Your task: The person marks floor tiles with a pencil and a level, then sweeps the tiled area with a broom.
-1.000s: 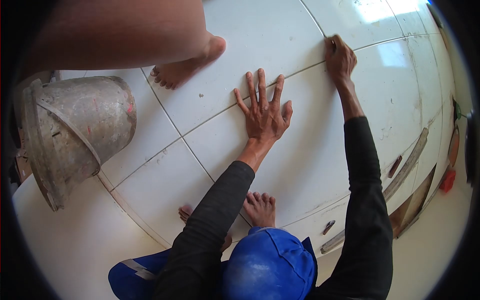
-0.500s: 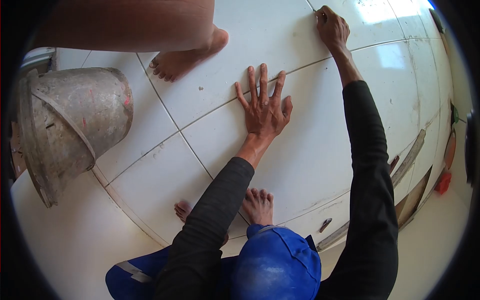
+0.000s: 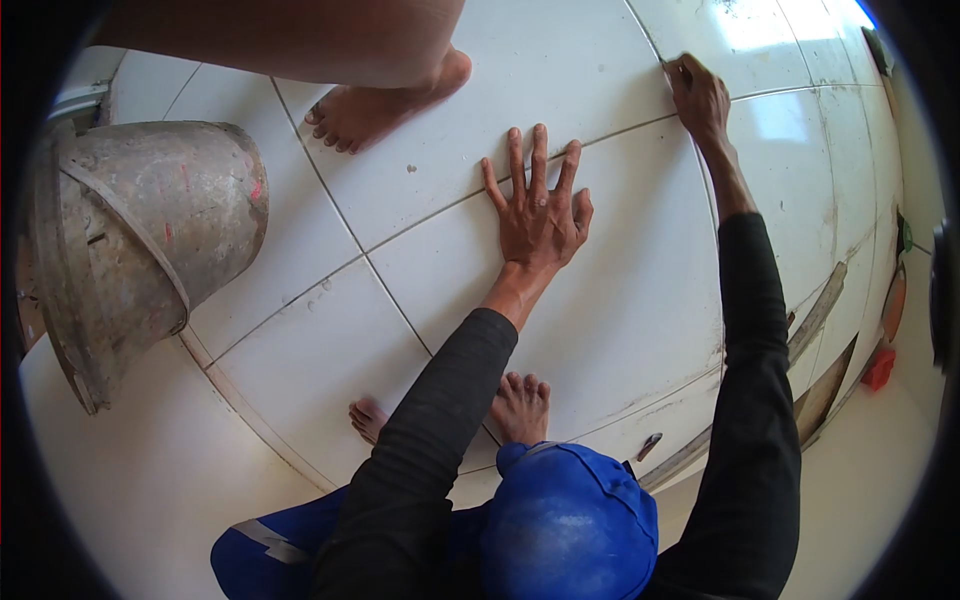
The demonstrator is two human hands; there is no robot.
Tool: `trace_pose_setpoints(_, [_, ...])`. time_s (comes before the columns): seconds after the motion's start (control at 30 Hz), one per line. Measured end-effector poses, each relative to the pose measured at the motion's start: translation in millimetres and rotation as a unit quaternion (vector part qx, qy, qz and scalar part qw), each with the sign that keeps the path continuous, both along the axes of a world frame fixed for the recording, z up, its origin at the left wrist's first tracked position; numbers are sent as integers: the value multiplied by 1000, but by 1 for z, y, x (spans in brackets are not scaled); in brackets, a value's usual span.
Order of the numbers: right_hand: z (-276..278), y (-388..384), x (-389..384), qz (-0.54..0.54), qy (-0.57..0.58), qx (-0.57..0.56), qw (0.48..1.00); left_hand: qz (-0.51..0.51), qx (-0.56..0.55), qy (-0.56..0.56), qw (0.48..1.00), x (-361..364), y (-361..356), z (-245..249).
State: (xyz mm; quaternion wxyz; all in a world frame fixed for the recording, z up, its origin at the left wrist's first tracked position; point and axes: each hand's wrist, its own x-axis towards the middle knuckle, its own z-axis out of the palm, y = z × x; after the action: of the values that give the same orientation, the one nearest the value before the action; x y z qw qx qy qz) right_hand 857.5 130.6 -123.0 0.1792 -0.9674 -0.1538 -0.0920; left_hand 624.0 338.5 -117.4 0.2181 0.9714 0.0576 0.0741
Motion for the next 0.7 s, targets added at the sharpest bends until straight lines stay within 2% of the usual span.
trace_pose_setpoints(0.03, [2, -7, -12, -20, 58, 3, 998, 4, 0, 8, 1000, -1, -1, 2])
trace_pose_setpoints(0.07, [0, -6, -10, -19, 57, 2, 998, 8, -1, 19, 1000, -1, -2, 3])
trace_pose_setpoints(0.17, [-8, 3, 7, -15, 25, 23, 999, 9, -8, 13, 1000, -1, -3, 3])
trace_pose_setpoints(0.27, [-17, 12, 38, 36, -24, 51, 998, 5, -9, 3, 1000, -3, -2, -1])
trace_pose_setpoints(0.37, [-5, -13, 15, 34, 68, 54, 996, 5, -7, 21, 1000, -2, -1, 3])
trace_pose_setpoints(0.43, [-10, -15, 0, 19, 66, 92, 993, 9, -8, 16, 1000, 1, 0, 2])
trace_pose_setpoints(0.6, [-14, 10, 47, 53, 26, 55, 997, 8, -8, 4, 1000, -3, -3, -2])
trace_pose_setpoints(0.63, [-14, 9, 47, 58, 25, 69, 996, 4, -8, 4, 1000, -6, -4, -1])
trace_pose_setpoints(0.7, [-8, -6, 29, 36, 63, 25, 997, 4, -16, 7, 1000, -2, -1, 1])
